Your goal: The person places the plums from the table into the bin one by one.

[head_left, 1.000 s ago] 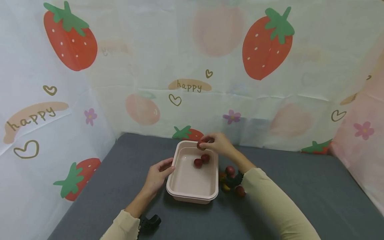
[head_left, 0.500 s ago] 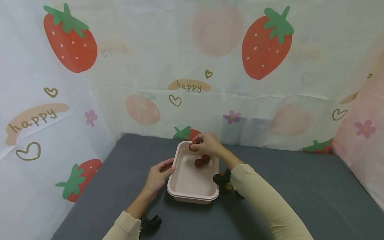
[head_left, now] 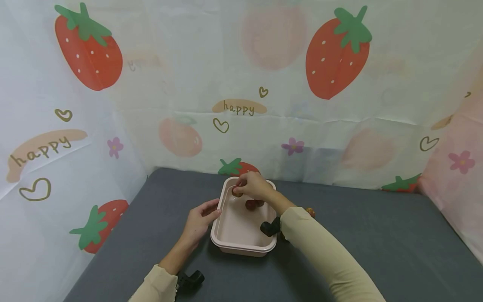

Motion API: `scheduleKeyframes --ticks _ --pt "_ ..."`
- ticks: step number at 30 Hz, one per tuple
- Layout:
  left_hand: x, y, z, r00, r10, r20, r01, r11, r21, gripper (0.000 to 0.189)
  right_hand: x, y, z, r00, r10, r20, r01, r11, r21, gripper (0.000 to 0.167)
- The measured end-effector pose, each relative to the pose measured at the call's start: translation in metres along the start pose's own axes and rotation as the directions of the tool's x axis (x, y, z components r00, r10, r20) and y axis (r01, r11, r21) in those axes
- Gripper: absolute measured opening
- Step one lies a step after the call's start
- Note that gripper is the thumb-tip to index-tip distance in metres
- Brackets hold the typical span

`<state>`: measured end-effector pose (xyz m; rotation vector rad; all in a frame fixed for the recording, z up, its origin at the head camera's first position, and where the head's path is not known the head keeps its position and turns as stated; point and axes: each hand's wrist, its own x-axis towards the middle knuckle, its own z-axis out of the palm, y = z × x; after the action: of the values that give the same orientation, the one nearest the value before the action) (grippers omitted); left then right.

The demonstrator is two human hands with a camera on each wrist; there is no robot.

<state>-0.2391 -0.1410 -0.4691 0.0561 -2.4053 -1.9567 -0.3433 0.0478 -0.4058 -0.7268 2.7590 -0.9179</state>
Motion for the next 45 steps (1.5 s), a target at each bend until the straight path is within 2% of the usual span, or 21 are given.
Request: scheduleKeyframes --ticks 6,14,22,28,36,39,45 --pt "0.000 0.000 0.000 1.000 0.002 -0.001 -0.002 1.000 -0.004 0.044 0.003 0.002 0.004 0.999 0.030 0.022 -0.030 1.000 -0.001 0.018" --pt "0.001 0.000 0.000 1.000 -0.010 0.001 0.010 1.000 -0.011 0.044 0.004 0.004 0.007 0.999 0.029 0.029 -0.029 1.000 0.002 0.016" --pt "0.002 0.001 0.000 1.000 -0.005 0.001 0.005 1.000 -0.019 0.043 0.004 0.006 0.006 1.000 0.011 -0.002 -0.011 1.000 -0.005 0.020" --pt "0.002 0.000 0.000 1.000 -0.016 -0.001 0.016 1.000 -0.019 0.043 0.002 0.001 -0.003 0.999 -0.012 -0.048 0.015 0.998 0.061 0.021" --pt "0.000 0.003 0.001 1.000 -0.024 -0.008 0.024 1.000 -0.005 0.045 -0.013 -0.010 -0.027 0.997 -0.059 -0.045 0.065 0.990 0.127 0.028" --pt "0.000 0.003 0.001 1.000 -0.022 -0.010 0.022 1.000 -0.009 0.045 -0.021 -0.009 -0.035 0.994 -0.088 -0.058 0.096 0.986 0.138 0.028" --pt "0.000 0.002 0.001 0.999 -0.031 -0.013 0.031 1.000 -0.004 0.044 -0.043 -0.003 -0.048 0.992 -0.093 -0.081 0.106 0.979 0.174 0.028"
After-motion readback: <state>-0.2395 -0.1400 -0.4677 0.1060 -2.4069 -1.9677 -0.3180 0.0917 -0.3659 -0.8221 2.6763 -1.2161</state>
